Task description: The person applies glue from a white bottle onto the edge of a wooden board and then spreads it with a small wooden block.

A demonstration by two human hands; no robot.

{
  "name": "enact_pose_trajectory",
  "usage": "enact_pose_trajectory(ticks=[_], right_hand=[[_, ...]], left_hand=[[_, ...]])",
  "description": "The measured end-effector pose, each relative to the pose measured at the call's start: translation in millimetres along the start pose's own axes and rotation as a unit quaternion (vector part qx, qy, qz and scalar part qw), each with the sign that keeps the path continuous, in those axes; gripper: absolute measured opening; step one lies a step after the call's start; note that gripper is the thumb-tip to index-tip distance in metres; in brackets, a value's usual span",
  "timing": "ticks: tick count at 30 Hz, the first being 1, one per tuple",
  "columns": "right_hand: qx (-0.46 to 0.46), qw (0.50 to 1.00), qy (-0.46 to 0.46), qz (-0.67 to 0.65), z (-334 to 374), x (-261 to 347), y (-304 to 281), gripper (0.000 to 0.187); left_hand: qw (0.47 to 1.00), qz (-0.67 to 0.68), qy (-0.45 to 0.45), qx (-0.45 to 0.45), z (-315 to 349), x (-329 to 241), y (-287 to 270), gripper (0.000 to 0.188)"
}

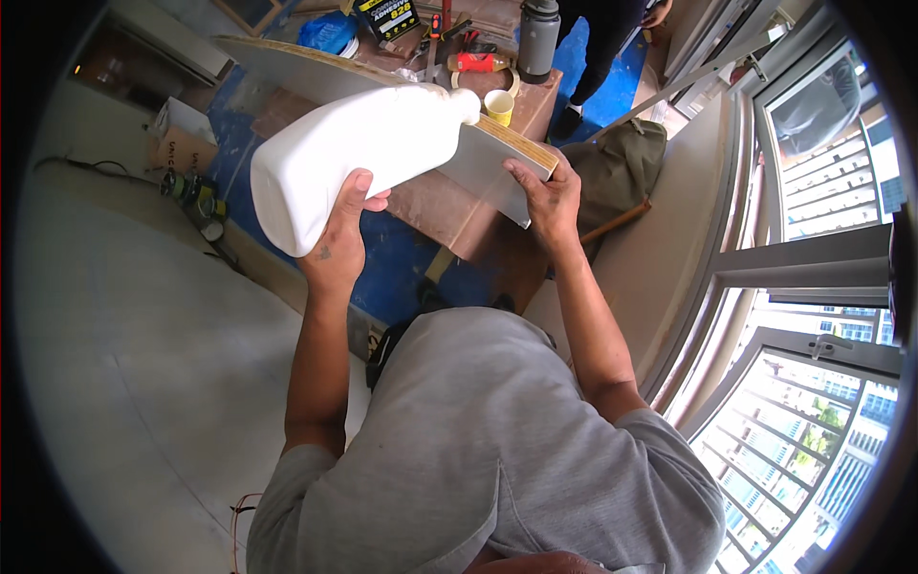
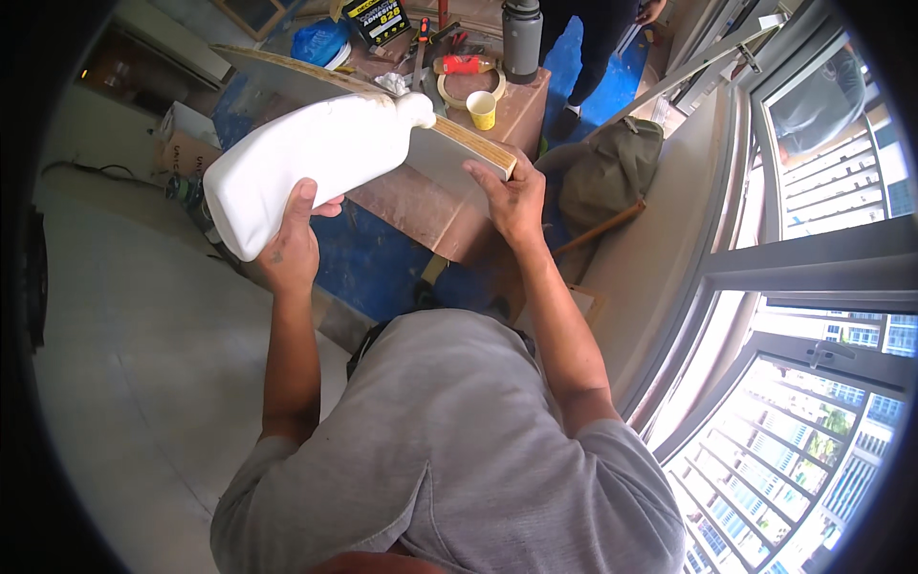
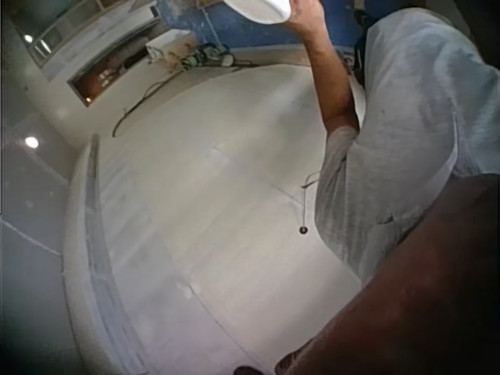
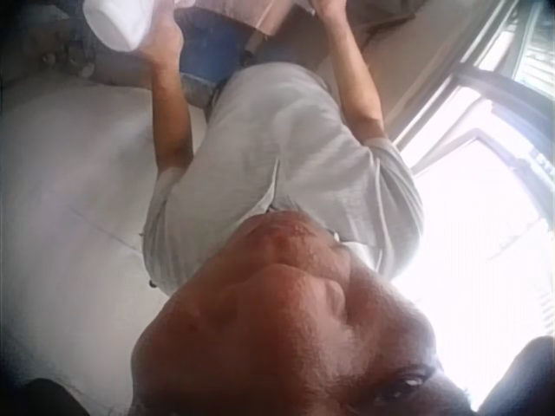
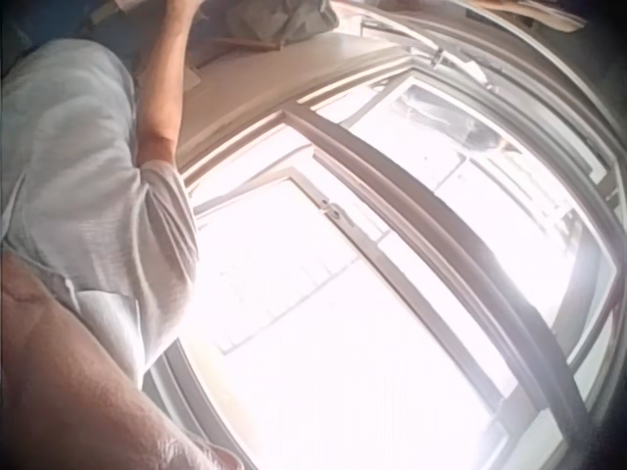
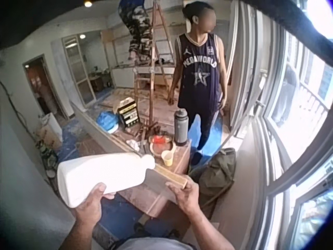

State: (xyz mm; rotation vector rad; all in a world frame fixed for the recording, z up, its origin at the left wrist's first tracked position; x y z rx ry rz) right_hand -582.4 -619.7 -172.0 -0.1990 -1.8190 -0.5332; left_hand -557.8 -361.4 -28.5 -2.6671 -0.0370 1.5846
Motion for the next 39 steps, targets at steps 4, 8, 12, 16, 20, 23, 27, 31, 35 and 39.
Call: enact_pose_trajectory(ticks=[4, 8, 12, 16, 20, 23, 27, 31, 35, 39], right_hand=[[0.004, 1.000, 0.002, 0.003, 0.1, -1.8, -1.1, 0.034], [0.006, 1.000, -0.005, 0.014, -1.8, -4.1, -1.2, 0.034], [0.001, 1.000, 0.013, -0.013, -0.4, -2.3, -0.8, 0.033], [0.002, 1.000, -0.002, -0.004, -2.8, -3.0, -2.5, 0.031], [0.002, 1.000, -0.003, -0.005, -3.4, -4.5, -2.8, 0.031], [0.000, 1.000, -0.007, 0.002, -4.6, -5.1, -2.7, 0.030], [-0.001, 1.000, 0.001, 0.000, -7.1, -2.4, -3.3, 0.031], [-0.004, 1.000, 0.002, 0.011, -7.7, -2.6, -4.3, 0.031], [-0.001, 1.000, 0.001, 0.025, -8.4, -1.2, -4.5, 0.030], [0.008, 1.000, -0.005, -0.001, -8.5, -5.3, -4.7, 0.030]], left_hand=[[0.999, -0.047, 0.001, -0.020, -8.5, 13.2, -13.2, 0.027], [1.000, -0.011, -0.016, -0.012, 1.6, -0.8, -0.2, 0.025], [0.997, -0.044, -0.024, -0.050, -7.3, 13.0, -11.4, 0.023], [0.999, -0.013, -0.012, -0.027, 0.4, 8.1, -5.5, 0.022], [0.999, -0.027, 0.006, -0.037, -7.0, 8.9, -11.0, 0.022], [0.998, -0.024, 0.006, -0.051, -12.3, 13.1, -15.0, 0.022], [0.999, -0.028, -0.002, -0.024, -4.3, 9.8, -7.4, 0.024], [0.999, -0.009, -0.002, -0.047, -9.7, 22.6, -14.7, 0.024], [0.998, 0.048, 0.004, -0.050, -0.3, 17.2, -10.7, 0.023], [1.000, 0.019, 0.022, 0.005, 5.8, 10.9, 3.0, 0.022]])
Point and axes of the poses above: each hand's wrist, its own z-axis away from the middle knuckle, its own y-axis out of the palm, x = y × z, the point moved 5 cm from there along -z, towards the middle knuckle, and after that the axes turned 3 degrees about -z, right-handed, at the moved point
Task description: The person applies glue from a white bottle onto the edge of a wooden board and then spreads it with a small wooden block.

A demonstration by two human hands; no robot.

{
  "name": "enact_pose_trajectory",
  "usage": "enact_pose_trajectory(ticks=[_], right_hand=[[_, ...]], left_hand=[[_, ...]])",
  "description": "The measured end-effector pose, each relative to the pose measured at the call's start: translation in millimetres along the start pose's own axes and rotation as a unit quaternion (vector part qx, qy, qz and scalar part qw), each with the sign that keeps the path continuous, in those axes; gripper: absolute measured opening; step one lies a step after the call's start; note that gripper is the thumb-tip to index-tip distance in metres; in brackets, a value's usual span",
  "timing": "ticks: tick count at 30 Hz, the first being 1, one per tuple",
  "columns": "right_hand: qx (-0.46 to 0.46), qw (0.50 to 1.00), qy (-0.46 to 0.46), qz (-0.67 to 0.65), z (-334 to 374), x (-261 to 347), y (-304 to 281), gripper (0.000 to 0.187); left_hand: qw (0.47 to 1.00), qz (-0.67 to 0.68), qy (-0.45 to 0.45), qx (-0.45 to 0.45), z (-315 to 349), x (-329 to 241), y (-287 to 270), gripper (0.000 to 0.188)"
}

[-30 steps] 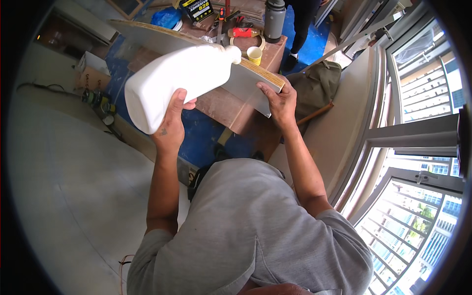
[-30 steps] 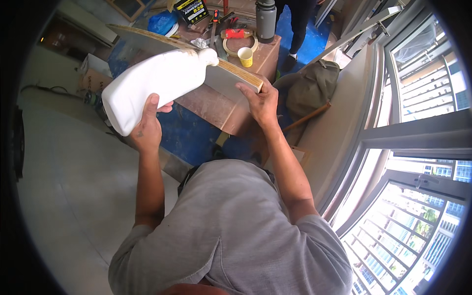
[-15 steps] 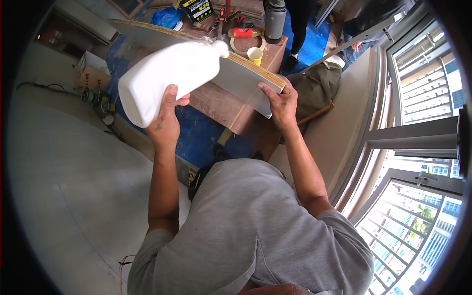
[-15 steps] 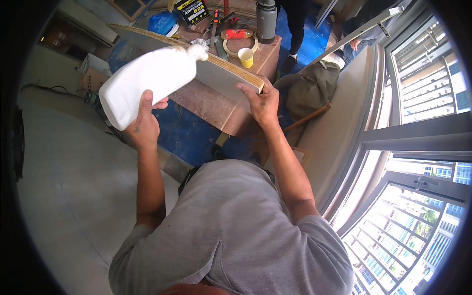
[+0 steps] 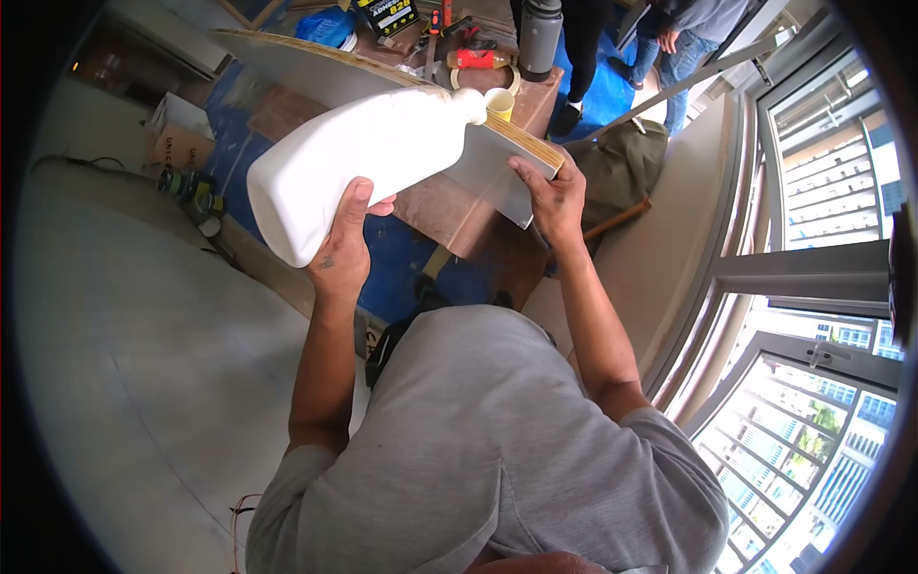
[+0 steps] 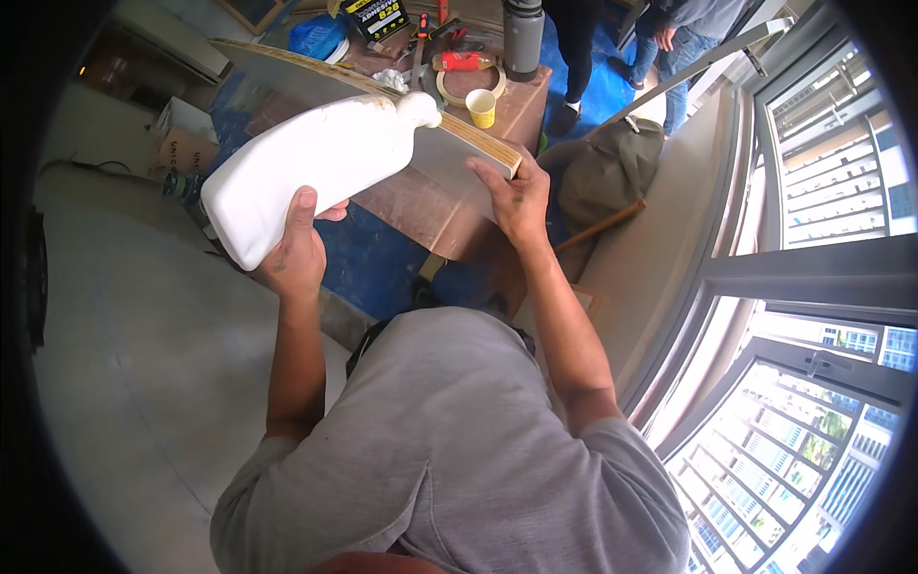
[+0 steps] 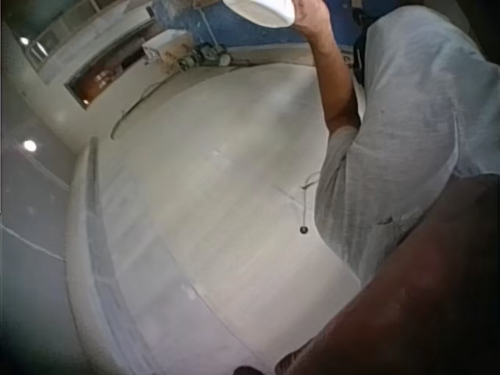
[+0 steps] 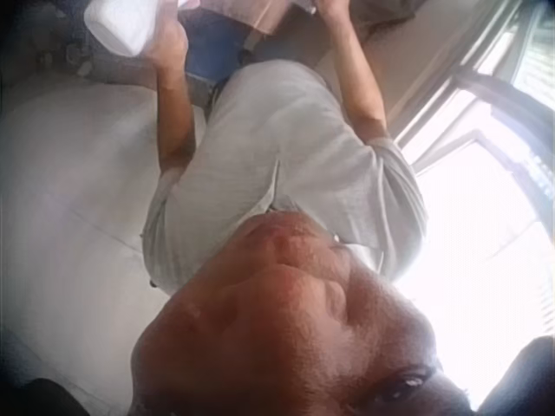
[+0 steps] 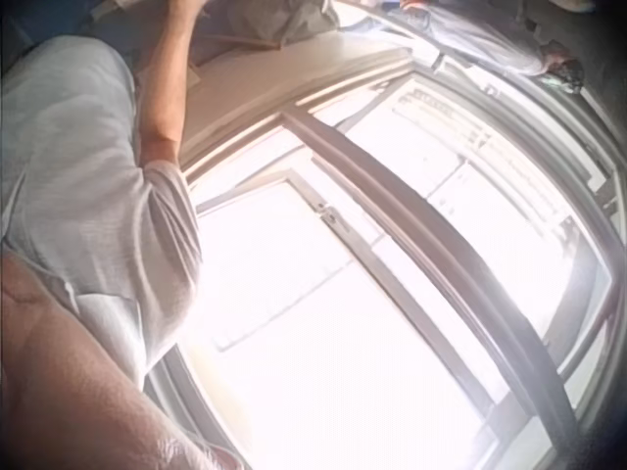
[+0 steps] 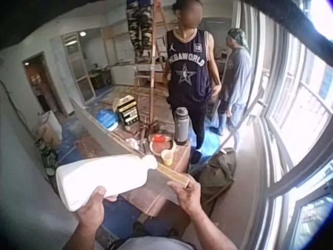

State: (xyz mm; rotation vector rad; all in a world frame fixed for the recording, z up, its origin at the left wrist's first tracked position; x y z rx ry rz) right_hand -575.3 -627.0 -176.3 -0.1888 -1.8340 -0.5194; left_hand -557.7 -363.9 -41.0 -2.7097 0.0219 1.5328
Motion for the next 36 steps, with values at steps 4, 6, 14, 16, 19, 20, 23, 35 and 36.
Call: enact_pose_trajectory(ticks=[4, 6, 14, 16, 19, 20, 23, 35, 36], right_hand=[[-0.004, 1.000, 0.002, 0.011, -2.4, -1.1, -1.4, 0.030], [-0.002, 1.000, 0.009, 0.017, -2.2, 0.4, -0.2, 0.030], [-0.001, 1.000, 0.008, -0.012, -2.6, -3.3, -2.2, 0.031], [-0.002, 1.000, 0.010, 0.007, -1.5, -1.3, -1.8, 0.031], [-0.005, 1.000, 0.010, 0.011, 0.3, -4.2, -1.8, 0.031], [-0.006, 1.000, 0.009, 0.007, 0.0, -4.5, -2.2, 0.031], [0.002, 1.000, 0.007, 0.006, -1.3, 0.3, -1.0, 0.032], [0.000, 0.999, -0.008, 0.042, 2.0, -0.7, 0.7, 0.031], [-0.003, 1.000, 0.000, 0.030, 2.7, -1.2, -0.1, 0.031]], left_hand=[[0.998, -0.053, -0.020, -0.036, -10.7, 17.4, -19.0, 0.022], [0.997, -0.035, -0.014, -0.064, -17.5, 18.8, -24.2, 0.022], [0.997, -0.057, -0.028, -0.052, -15.9, 16.6, -12.0, 0.025], [0.998, -0.040, -0.021, -0.040, -16.8, 15.5, -8.3, 0.021], [0.999, -0.011, -0.041, -0.003, -8.2, -1.4, 13.4, 0.018], [0.999, -0.020, -0.029, -0.003, -8.9, 2.1, 11.8, 0.021], [0.998, -0.053, -0.010, -0.023, -16.9, 12.9, 7.0, 0.028], [1.000, -0.029, -0.002, -0.008, -12.5, 7.9, 2.6, 0.026], [1.000, -0.019, -0.004, -0.005, -12.1, 8.6, 4.1, 0.026]])
Point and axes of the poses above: each hand's wrist, its own z-axis away from the middle knuckle, its own y-axis out of the palm, x = y × z, the point moved 5 cm from there along -z, towards the middle knuckle, and after that the axes turned 3 degrees about -z, right-handed, at the moved point
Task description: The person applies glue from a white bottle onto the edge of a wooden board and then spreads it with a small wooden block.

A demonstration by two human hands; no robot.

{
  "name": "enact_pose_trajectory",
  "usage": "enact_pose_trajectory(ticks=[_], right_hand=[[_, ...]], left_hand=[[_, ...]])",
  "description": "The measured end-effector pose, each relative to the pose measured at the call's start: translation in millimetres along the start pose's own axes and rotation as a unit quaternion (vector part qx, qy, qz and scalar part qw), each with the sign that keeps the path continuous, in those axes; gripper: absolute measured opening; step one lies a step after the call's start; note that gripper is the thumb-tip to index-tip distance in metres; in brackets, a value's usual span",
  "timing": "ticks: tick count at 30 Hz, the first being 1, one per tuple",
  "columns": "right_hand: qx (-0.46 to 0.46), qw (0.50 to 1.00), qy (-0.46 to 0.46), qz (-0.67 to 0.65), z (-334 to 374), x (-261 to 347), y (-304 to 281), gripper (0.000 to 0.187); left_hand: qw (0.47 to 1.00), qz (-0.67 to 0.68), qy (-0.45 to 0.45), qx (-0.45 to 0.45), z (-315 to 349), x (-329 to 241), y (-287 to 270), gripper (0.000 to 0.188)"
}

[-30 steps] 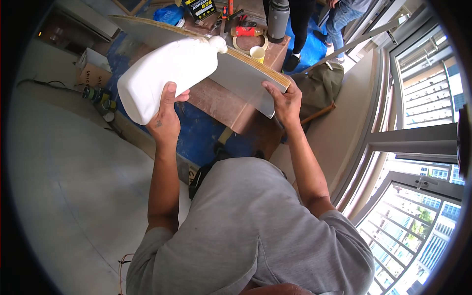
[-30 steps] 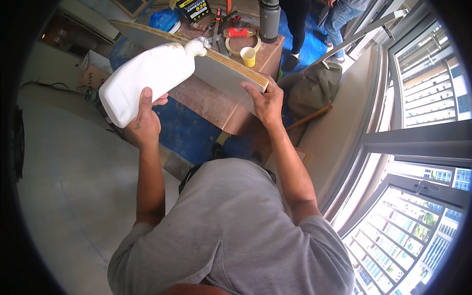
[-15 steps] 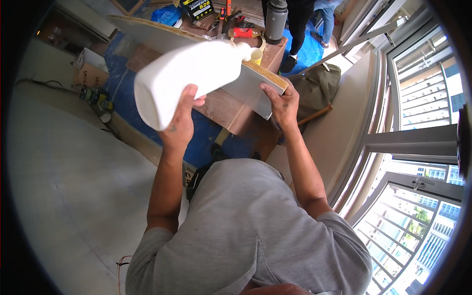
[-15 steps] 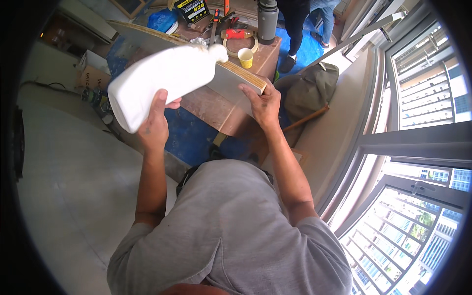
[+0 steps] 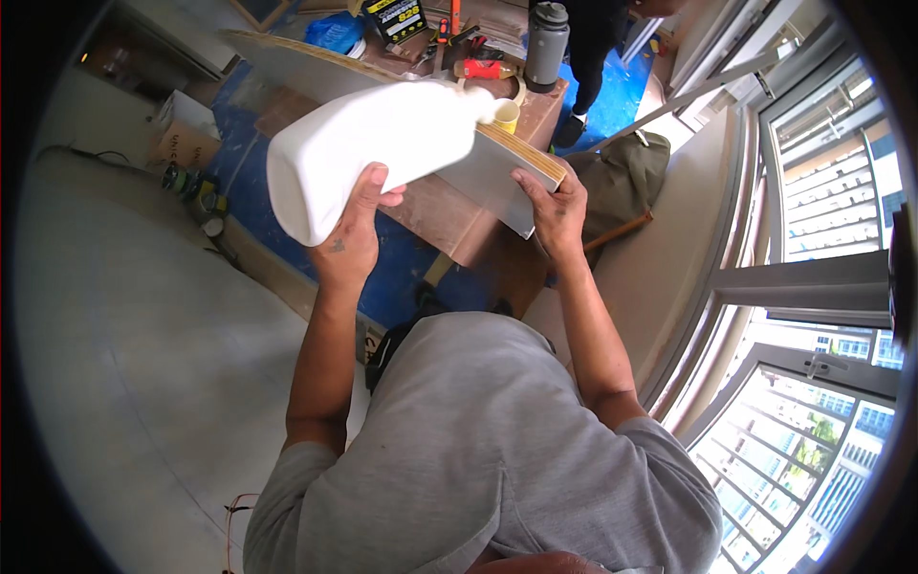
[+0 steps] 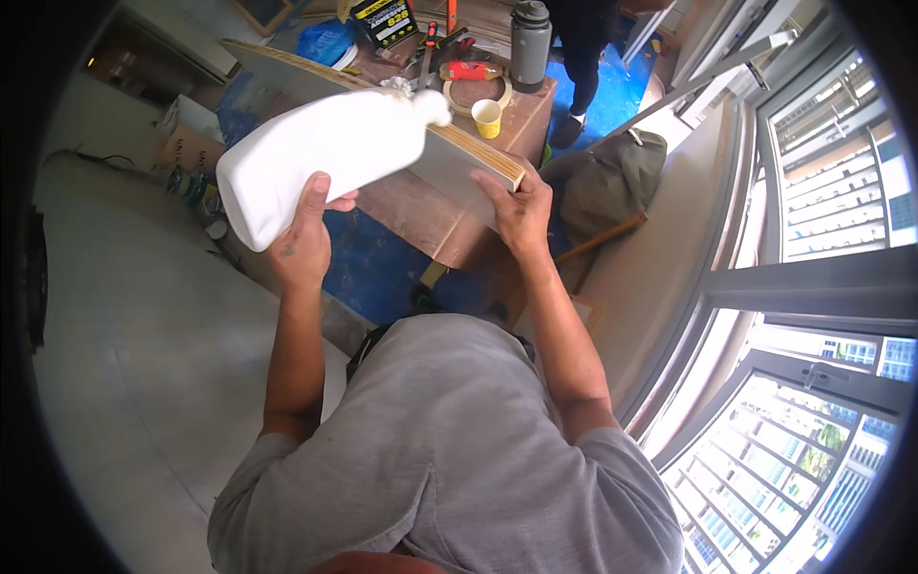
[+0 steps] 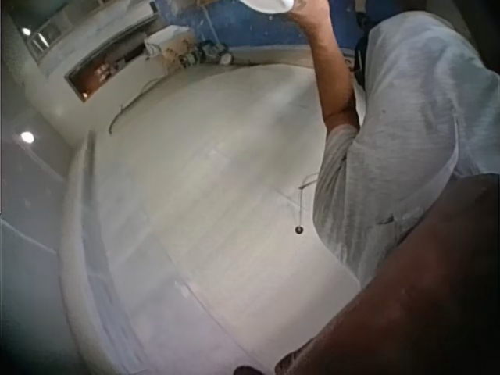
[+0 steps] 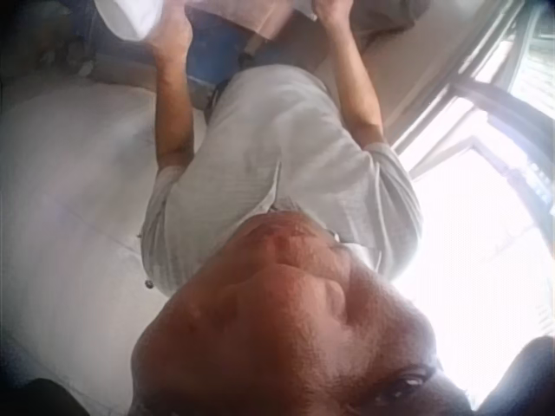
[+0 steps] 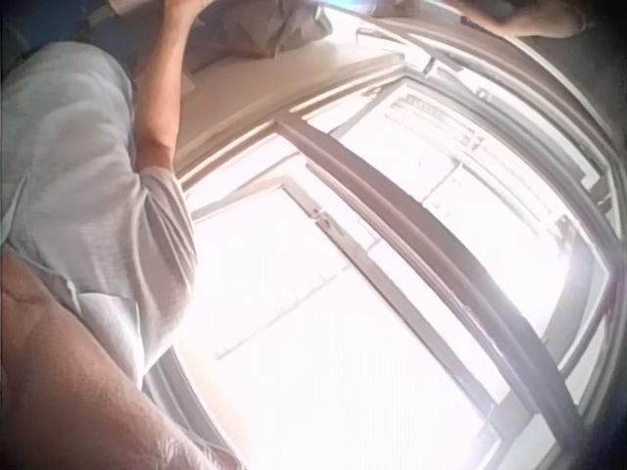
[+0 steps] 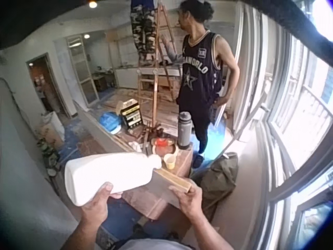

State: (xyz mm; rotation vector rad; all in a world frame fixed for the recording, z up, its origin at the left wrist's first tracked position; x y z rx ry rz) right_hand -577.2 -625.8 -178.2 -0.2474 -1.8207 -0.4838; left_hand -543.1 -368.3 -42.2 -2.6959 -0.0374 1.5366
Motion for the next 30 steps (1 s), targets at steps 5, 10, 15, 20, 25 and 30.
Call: enact_pose_trajectory(ticks=[5, 10, 15, 20, 25, 30], right_hand=[[-0.006, 1.000, -0.013, -0.023, 1.4, -4.0, 0.5, 0.029], [-0.008, 1.000, -0.004, -0.004, 1.9, -0.8, 0.9, 0.028], [-0.016, 1.000, -0.008, 0.019, 1.6, 4.6, 0.0, 0.029], [-0.002, 0.999, -0.037, 0.028, 1.9, 9.2, 2.1, 0.030], [-0.012, 1.000, -0.008, 0.000, 1.3, 3.3, 0.7, 0.030], [0.000, 0.999, -0.035, 0.011, 0.9, 7.2, 2.9, 0.028]], left_hand=[[0.998, -0.044, -0.008, -0.045, -19.2, 3.3, -16.4, 0.026], [0.996, -0.064, -0.006, -0.062, -25.5, -0.4, -23.5, 0.026], [0.995, -0.065, -0.043, -0.060, -36.4, 8.8, -25.4, 0.032], [0.999, -0.005, -0.012, -0.035, -27.9, -1.1, -15.2, 0.032], [0.997, -0.040, -0.002, -0.067, -41.0, 10.9, -32.1, 0.030], [0.998, -0.015, 0.003, -0.055, -35.1, 1.0, -32.9, 0.029]])
Point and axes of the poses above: each hand's wrist, its own z-axis away from the middle knuckle, its own y-axis out of the palm, x = y × z, the point moved 5 cm from there along -z, towards the middle knuckle, and after that the axes turned 3 degrees about -z, right-handed, at the moved point
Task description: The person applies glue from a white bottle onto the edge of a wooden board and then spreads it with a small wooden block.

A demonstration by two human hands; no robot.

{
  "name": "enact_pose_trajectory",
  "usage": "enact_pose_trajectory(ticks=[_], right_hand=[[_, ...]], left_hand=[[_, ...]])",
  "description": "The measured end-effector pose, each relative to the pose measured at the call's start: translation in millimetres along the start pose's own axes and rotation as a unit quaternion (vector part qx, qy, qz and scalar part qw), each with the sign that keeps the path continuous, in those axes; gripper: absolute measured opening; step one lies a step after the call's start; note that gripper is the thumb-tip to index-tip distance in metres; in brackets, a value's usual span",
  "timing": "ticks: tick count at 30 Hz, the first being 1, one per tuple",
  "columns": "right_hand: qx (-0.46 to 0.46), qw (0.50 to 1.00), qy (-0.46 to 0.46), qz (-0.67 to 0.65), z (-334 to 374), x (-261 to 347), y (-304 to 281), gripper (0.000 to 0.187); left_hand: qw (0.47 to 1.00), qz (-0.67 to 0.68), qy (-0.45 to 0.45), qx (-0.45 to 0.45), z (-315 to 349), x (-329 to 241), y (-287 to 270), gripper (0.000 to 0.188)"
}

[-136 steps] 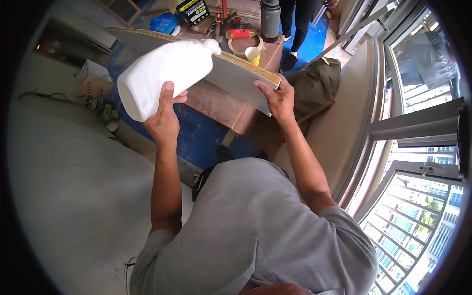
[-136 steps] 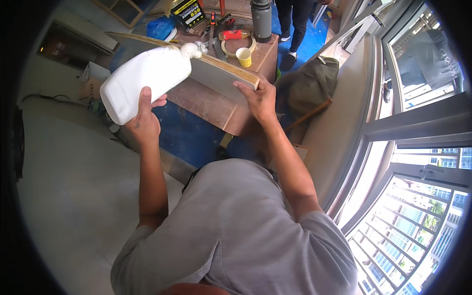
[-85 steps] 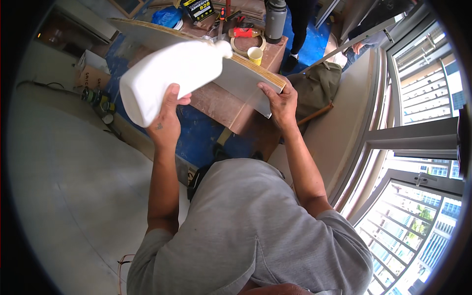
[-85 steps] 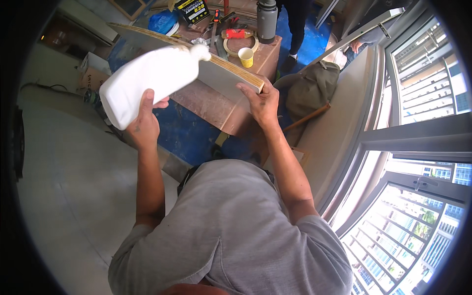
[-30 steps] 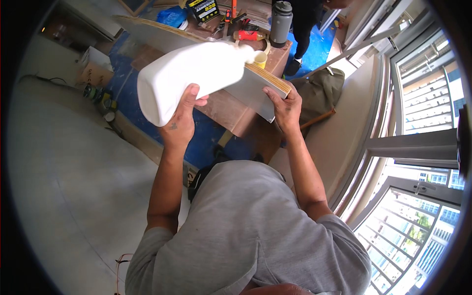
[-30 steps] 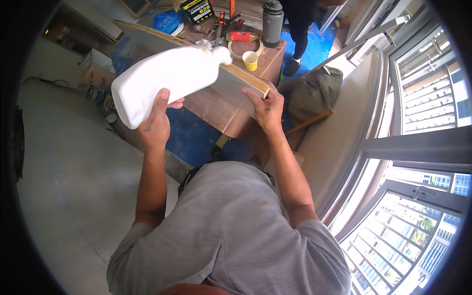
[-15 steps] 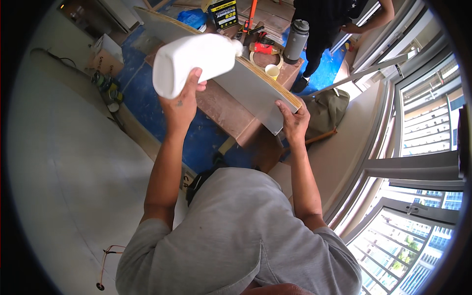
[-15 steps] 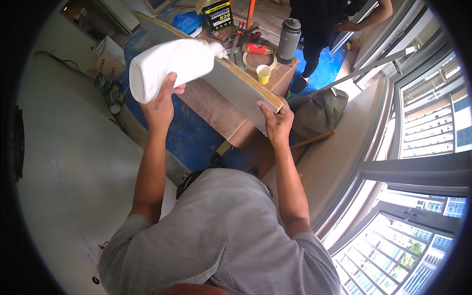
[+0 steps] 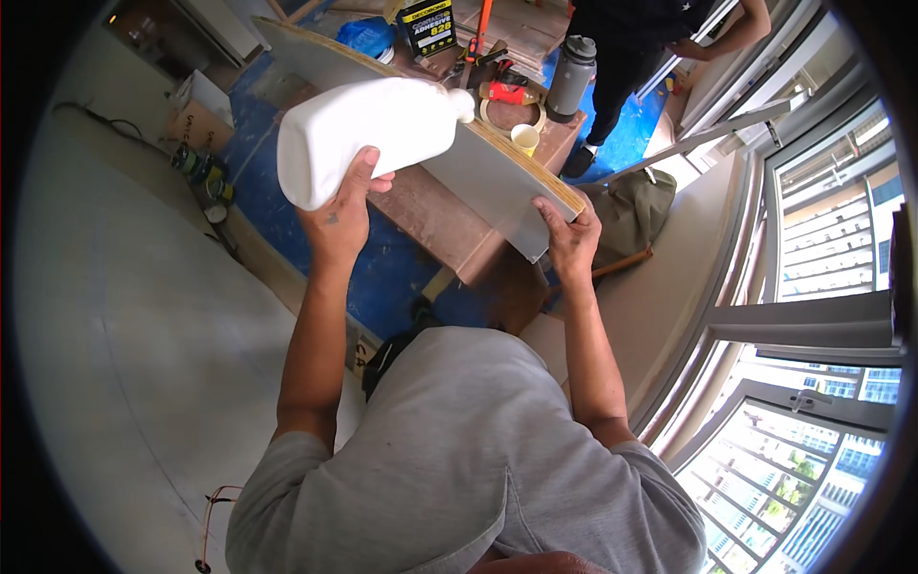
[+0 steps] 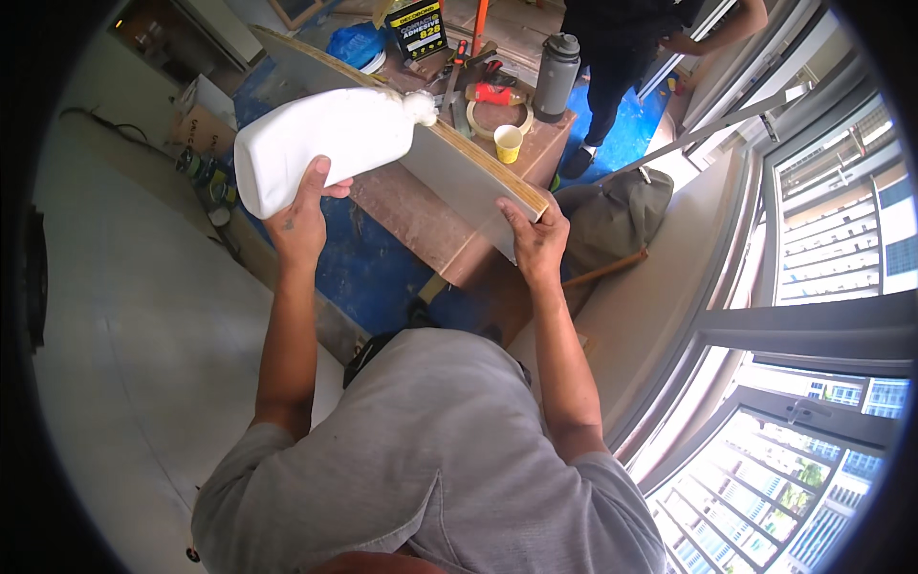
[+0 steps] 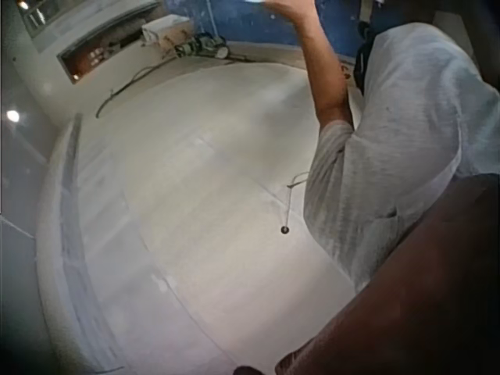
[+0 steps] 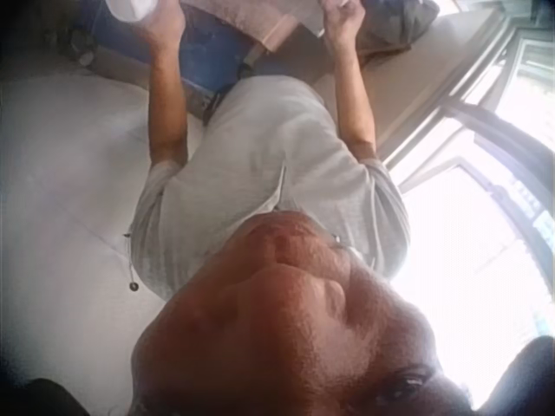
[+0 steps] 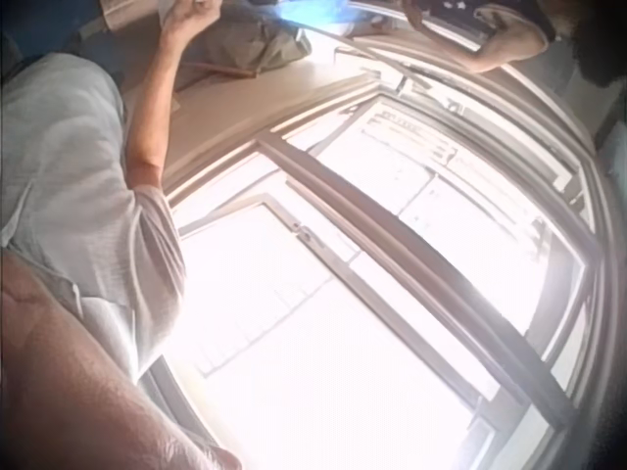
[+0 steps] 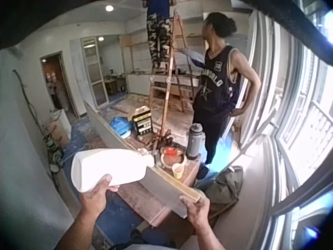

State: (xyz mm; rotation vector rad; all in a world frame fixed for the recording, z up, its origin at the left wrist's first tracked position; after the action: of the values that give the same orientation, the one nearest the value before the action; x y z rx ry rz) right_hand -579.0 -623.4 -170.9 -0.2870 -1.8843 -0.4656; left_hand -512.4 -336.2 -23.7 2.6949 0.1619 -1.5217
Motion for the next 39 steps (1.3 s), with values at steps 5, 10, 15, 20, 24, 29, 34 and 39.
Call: enact_pose_trajectory(ticks=[5, 10, 15, 20, 24, 29, 34, 39], right_hand=[[-0.007, 0.999, 0.032, 0.004, 1.0, -1.2, -1.7, 0.029], [0.001, 1.000, 0.023, -0.016, 1.1, -7.0, -3.0, 0.030], [0.003, 1.000, 0.008, -0.029, 0.3, -9.6, -2.2, 0.028], [-0.009, 0.999, 0.035, -0.017, 0.9, -2.1, -1.0, 0.031], [-0.006, 1.000, 0.012, -0.014, -0.1, -5.1, -1.6, 0.032], [-0.006, 0.999, 0.027, -0.019, 1.2, -3.4, -1.1, 0.031], [-0.003, 1.000, 0.016, -0.009, 1.3, -4.7, -0.8, 0.030], [0.004, 1.000, 0.024, -0.016, 1.5, -3.5, -0.4, 0.028]], left_hand=[[0.999, -0.043, 0.004, -0.005, -5.4, 11.9, -5.1, 0.031], [1.000, -0.016, 0.013, 0.008, 4.8, 1.1, 2.0, 0.031], [0.999, -0.028, -0.016, -0.005, 1.2, -0.9, 2.9, 0.029], [0.999, -0.047, -0.012, -0.001, 4.1, -1.2, -0.5, 0.029], [1.000, -0.012, -0.011, -0.002, 4.3, -6.5, 8.5, 0.027], [0.998, -0.053, -0.030, -0.014, -1.7, 2.5, -1.9, 0.028], [1.000, -0.019, -0.001, -0.005, 0.1, -3.0, 3.9, 0.029], [0.998, -0.055, -0.022, -0.035, -23.5, 8.1, -9.0, 0.026]])
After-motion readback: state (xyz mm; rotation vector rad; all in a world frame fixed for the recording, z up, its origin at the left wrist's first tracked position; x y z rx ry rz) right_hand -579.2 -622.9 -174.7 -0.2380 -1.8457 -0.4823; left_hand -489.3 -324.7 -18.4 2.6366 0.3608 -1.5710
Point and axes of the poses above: each hand's wrist, its own z-axis away from the middle knuckle, its own y-axis out of the palm, x = y × z, the point moved 5 cm from there along -z, towards the middle knuckle, and after that the axes turned 3 degrees about -z, right-handed, at the moved point
